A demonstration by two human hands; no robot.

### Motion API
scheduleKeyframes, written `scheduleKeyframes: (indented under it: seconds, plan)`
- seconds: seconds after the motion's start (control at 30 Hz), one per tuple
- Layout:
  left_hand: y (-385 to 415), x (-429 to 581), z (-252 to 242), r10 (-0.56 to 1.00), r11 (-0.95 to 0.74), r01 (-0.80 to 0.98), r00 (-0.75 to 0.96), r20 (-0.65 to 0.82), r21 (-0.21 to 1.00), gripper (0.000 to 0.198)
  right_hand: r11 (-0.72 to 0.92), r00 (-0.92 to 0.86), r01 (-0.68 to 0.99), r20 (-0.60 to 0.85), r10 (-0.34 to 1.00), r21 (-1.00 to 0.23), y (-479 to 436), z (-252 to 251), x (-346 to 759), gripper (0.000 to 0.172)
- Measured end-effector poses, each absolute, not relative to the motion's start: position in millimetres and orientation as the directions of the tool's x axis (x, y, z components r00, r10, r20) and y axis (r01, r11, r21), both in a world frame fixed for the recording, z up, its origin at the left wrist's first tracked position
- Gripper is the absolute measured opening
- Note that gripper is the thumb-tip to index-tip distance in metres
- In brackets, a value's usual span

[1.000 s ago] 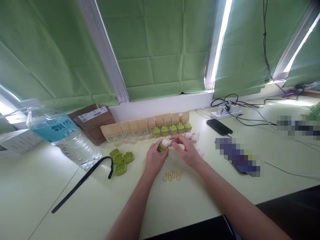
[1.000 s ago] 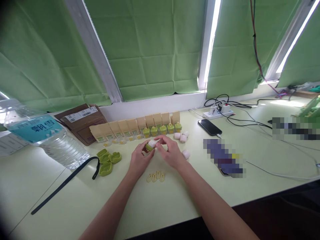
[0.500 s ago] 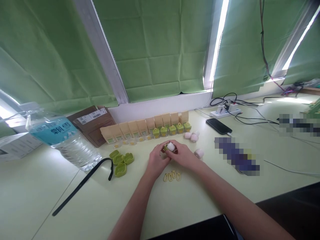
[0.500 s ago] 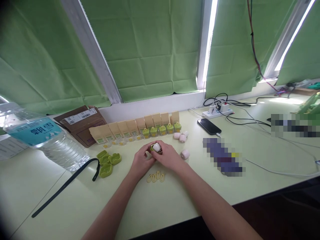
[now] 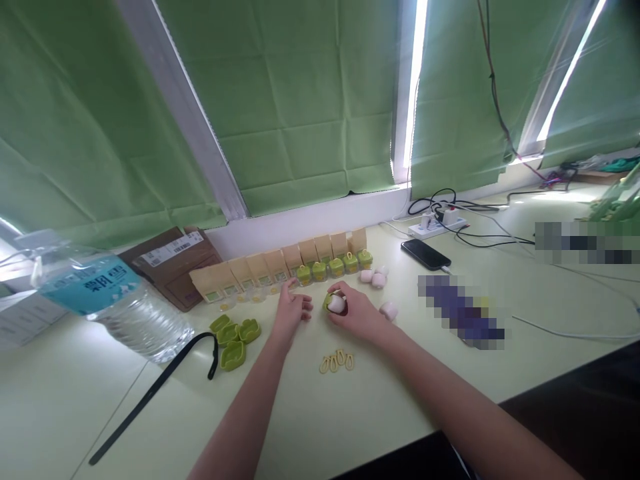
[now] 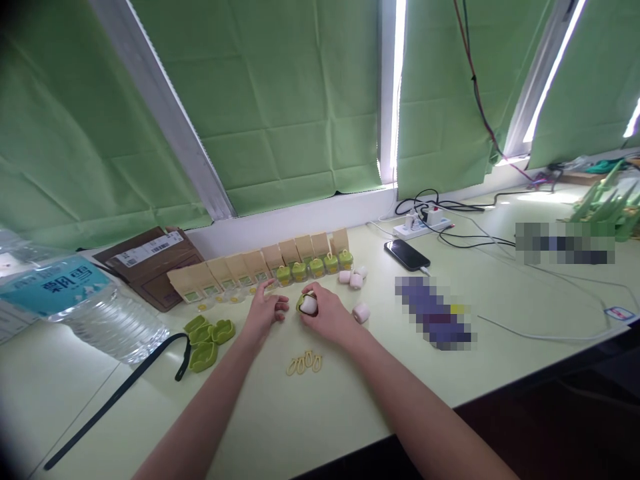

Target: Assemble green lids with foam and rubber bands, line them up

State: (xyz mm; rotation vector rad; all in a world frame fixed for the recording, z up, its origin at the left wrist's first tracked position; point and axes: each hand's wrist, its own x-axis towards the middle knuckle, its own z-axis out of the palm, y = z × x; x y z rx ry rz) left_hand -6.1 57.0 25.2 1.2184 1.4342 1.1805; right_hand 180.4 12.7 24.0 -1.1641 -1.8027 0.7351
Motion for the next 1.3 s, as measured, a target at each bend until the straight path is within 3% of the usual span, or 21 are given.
scheduleKeyframes:
  seconds: [0.27, 0.43, 0.63, 0.77, 0.87, 1.0, 1.3]
  plan:
    - [90, -27, 31, 0.987, 0.107, 0.465, -0.154, -0.039, 0.879, 0.046, 0.414, -0.228, 0.412, 0.348, 0.909, -0.812, 17, 20, 181, 0.044]
    - [88, -37, 38, 0.990, 0.080, 0.599, -0.144, 0.009, 0.797, 0.028, 0.405, -0.209, 0.415, 0.347, 0.914, -0.815, 18, 22, 182, 0.039]
    - [61, -36, 48, 0.994, -0.006, 0.839, -0.056, 0.098, 0.544, 0.016, 0.420, -0.207, 0.443, 0.365, 0.907, -0.792, 15, 24, 182, 0.039]
    - [45, -27, 43, 0.986, -0.112, 0.865, 0.036, 0.162, 0.489, 0.019, 0.411, -0.176, 0.454, 0.373, 0.911, -0.790, 16, 23, 181, 0.043]
    - [36, -15, 42, 0.972, -0.222, 0.828, 0.148, 0.181, 0.515, 0.019, 0.409, -0.144, 0.434, 0.387, 0.911, -0.803, 18, 22, 181, 0.045]
    - [31, 3, 36, 0.950, -0.306, 0.684, 0.262, 0.168, 0.663, 0.026, 0.410, -0.088, 0.422, 0.414, 0.906, -0.809, 22, 22, 183, 0.048]
    - [21, 6, 12, 0.964, -0.265, 0.458, 0.105, 0.244, 0.849, 0.027, 0.422, -0.106, 0.339, 0.412, 0.905, -0.841, 19, 20, 180, 0.047]
